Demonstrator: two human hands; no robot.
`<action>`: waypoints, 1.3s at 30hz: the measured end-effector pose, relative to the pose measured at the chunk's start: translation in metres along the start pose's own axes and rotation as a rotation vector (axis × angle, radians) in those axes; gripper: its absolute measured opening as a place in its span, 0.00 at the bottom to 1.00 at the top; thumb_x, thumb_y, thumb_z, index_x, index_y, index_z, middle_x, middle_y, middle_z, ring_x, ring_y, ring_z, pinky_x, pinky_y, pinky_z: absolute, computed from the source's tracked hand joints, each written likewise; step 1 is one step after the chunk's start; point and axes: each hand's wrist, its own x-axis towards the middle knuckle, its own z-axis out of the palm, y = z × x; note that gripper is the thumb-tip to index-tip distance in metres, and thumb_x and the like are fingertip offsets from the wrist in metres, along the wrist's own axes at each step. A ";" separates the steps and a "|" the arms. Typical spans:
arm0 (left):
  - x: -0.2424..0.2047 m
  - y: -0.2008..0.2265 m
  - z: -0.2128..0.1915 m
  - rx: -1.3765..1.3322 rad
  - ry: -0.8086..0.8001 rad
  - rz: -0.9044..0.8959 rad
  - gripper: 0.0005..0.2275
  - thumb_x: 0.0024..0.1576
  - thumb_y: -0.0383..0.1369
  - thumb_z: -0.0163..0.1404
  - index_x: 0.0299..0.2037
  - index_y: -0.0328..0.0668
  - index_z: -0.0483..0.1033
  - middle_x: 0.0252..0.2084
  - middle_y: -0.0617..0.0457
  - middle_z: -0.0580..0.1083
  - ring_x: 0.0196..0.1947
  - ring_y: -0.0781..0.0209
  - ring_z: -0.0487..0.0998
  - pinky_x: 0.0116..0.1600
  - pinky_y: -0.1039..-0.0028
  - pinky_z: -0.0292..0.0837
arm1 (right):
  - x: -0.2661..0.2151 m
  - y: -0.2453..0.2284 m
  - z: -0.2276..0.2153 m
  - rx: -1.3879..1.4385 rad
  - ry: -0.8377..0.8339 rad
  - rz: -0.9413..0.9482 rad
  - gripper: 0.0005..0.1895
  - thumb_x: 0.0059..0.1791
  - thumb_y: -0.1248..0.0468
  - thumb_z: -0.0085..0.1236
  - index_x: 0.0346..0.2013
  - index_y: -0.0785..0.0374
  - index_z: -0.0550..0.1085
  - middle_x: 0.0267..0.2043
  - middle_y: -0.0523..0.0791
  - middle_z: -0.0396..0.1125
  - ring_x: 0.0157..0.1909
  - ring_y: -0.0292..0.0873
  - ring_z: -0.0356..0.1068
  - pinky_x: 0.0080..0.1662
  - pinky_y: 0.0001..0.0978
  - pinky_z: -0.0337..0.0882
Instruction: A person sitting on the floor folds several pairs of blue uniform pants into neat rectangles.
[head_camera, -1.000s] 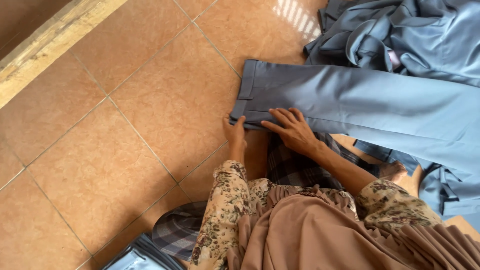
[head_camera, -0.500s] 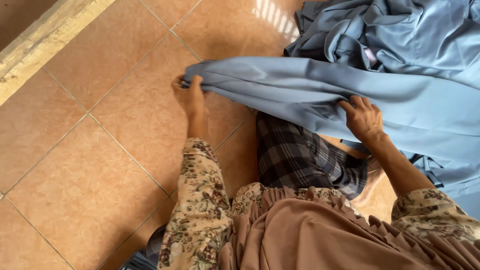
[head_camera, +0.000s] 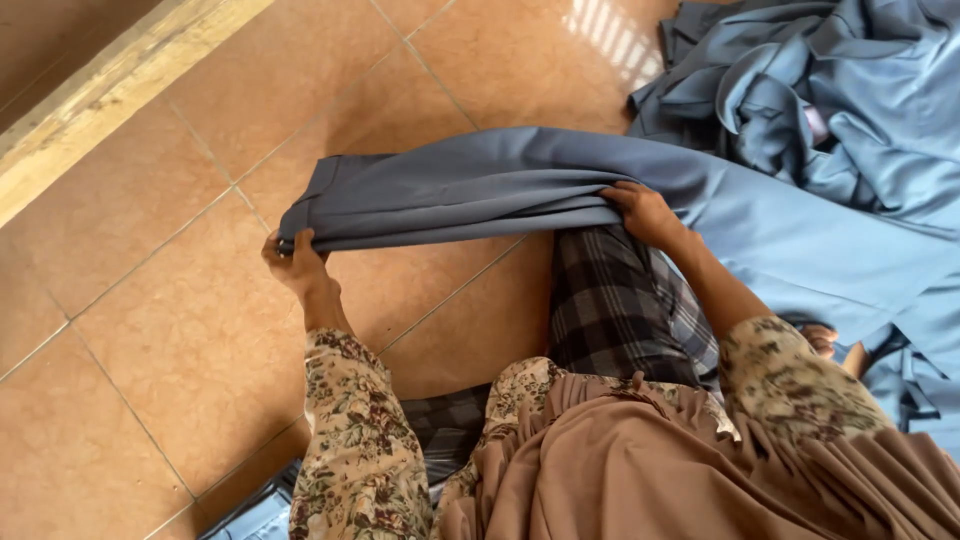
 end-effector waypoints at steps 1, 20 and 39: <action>0.002 -0.004 -0.014 0.003 0.020 0.027 0.20 0.47 0.27 0.61 0.49 0.51 0.69 0.45 0.38 0.68 0.39 0.47 0.78 0.36 0.58 0.89 | 0.013 0.008 0.013 0.079 -0.043 0.061 0.18 0.55 0.69 0.46 0.55 0.53 0.77 0.54 0.56 0.71 0.59 0.63 0.69 0.55 0.55 0.71; 0.056 -0.095 -0.414 0.030 0.708 0.109 0.27 0.54 0.16 0.56 0.61 0.55 0.69 0.63 0.36 0.65 0.59 0.43 0.73 0.51 0.61 0.81 | 0.056 -0.224 0.191 -0.259 -0.507 -0.320 0.38 0.47 0.62 0.63 0.71 0.52 0.61 0.79 0.45 0.46 0.80 0.49 0.42 0.67 0.63 0.54; -0.164 -0.002 -0.162 0.485 -0.443 0.133 0.09 0.55 0.24 0.55 0.33 0.55 0.83 0.26 0.56 0.81 0.23 0.63 0.83 0.32 0.75 0.78 | 0.069 -0.264 0.151 0.082 0.139 -0.571 0.14 0.46 0.64 0.69 0.43 0.43 0.78 0.45 0.36 0.62 0.49 0.42 0.65 0.46 0.35 0.66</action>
